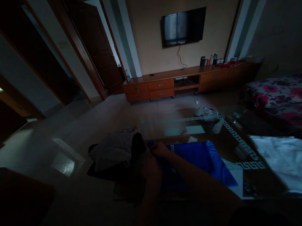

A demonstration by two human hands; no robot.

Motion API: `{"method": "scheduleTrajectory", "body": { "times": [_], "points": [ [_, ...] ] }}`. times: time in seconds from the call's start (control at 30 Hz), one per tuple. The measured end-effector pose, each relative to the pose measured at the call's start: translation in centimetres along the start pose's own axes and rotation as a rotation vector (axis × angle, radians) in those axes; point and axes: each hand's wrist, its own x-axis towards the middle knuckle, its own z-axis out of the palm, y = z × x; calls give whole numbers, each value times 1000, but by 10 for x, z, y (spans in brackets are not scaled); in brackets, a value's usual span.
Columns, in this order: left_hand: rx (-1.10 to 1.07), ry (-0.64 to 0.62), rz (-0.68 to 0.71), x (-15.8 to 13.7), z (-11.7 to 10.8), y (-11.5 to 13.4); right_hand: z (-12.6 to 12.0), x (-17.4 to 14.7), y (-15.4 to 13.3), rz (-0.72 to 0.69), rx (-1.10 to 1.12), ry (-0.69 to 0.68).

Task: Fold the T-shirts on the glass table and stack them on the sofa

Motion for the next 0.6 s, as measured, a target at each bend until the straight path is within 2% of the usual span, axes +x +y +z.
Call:
{"method": "scheduleTrajectory", "body": {
  "times": [0.13, 0.3, 0.47, 0.6],
  "points": [
    [47, 63, 74, -17, -6, 24, -37, -14, 9, -8, 49, 48],
    [26, 91, 234, -53, -5, 71, -98, -49, 30, 47, 121, 22],
    [-130, 22, 402, -86, 13, 116, -161, -94, 56, -18, 255, -12],
    [-339, -20, 572, -102, 38, 142, -198, -122, 85, -25, 274, -5]
  ]
}}
